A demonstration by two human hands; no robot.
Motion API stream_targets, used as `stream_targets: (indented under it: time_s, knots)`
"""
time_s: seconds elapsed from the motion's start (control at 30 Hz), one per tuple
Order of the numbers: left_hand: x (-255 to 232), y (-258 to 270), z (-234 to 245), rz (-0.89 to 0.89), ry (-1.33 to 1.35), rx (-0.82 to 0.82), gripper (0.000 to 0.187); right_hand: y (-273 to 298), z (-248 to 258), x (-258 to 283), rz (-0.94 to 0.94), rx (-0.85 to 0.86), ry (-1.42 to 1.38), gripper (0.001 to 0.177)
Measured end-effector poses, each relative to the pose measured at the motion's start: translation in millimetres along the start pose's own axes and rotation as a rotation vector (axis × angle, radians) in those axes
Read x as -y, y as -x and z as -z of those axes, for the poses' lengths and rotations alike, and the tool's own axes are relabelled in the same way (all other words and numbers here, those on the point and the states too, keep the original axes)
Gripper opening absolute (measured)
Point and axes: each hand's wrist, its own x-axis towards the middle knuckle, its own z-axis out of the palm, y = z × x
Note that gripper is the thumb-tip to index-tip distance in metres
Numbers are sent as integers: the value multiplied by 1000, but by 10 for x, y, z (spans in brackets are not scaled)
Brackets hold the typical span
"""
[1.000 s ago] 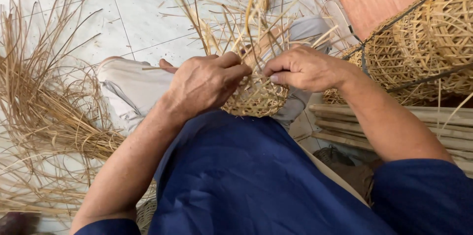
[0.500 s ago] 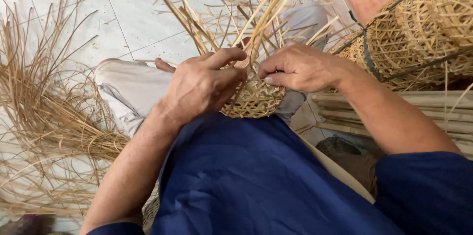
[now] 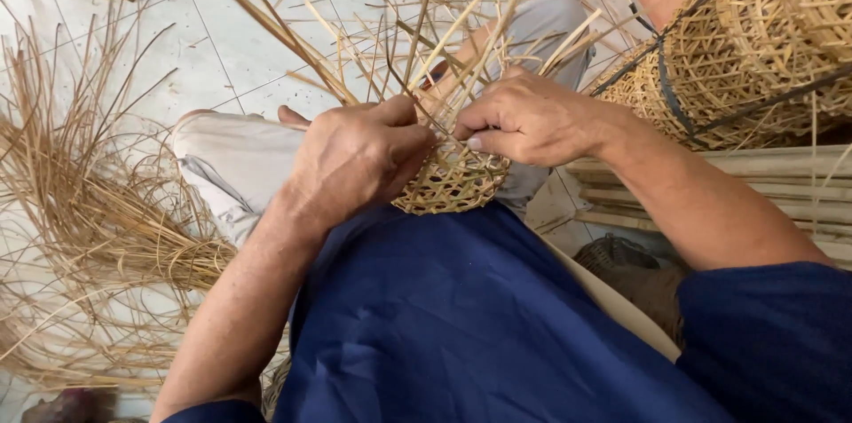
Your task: Weaving thin bamboo or wood strips together to construct a basket
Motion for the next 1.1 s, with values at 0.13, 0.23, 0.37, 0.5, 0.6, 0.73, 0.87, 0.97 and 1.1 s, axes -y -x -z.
stream_targets:
  time_s: [0.13, 0.23, 0.37, 0.5, 0.6, 0.73, 0.87, 0.97, 1.1]
  knots:
    - [-208, 1, 134, 51, -16, 43, 12, -7, 45, 55, 11, -23, -76, 31]
    - [-224, 60, 66, 91, 15, 11, 15, -16, 61, 57, 23, -40, -47, 33]
    - [-210, 160, -48, 251, 21, -13, 13, -12, 45, -7, 24, -1, -66, 25]
    - [-206, 162, -60, 317, 136, -36, 10, -30, 46, -4, 42, 30, -107, 26]
    - [-194, 185, -93, 317, 113, -43, 15, -53, 39, -79, 45, 37, -88, 23]
    - [-190, 223, -184, 264, 43, -123, 11, -32, 68, 15, -4, 40, -4, 24]
    - [-122, 230, -274, 246, 122, -186, 13, -27, 87, 53, -52, 50, 54, 24]
    - [-96, 228, -276, 242, 148, -211, 13, -48, 116, 78, -89, 38, 37, 23]
    - [-154, 210, -234, 235, 145, -259, 15, 61, 39, 161, -124, -145, 114, 15]
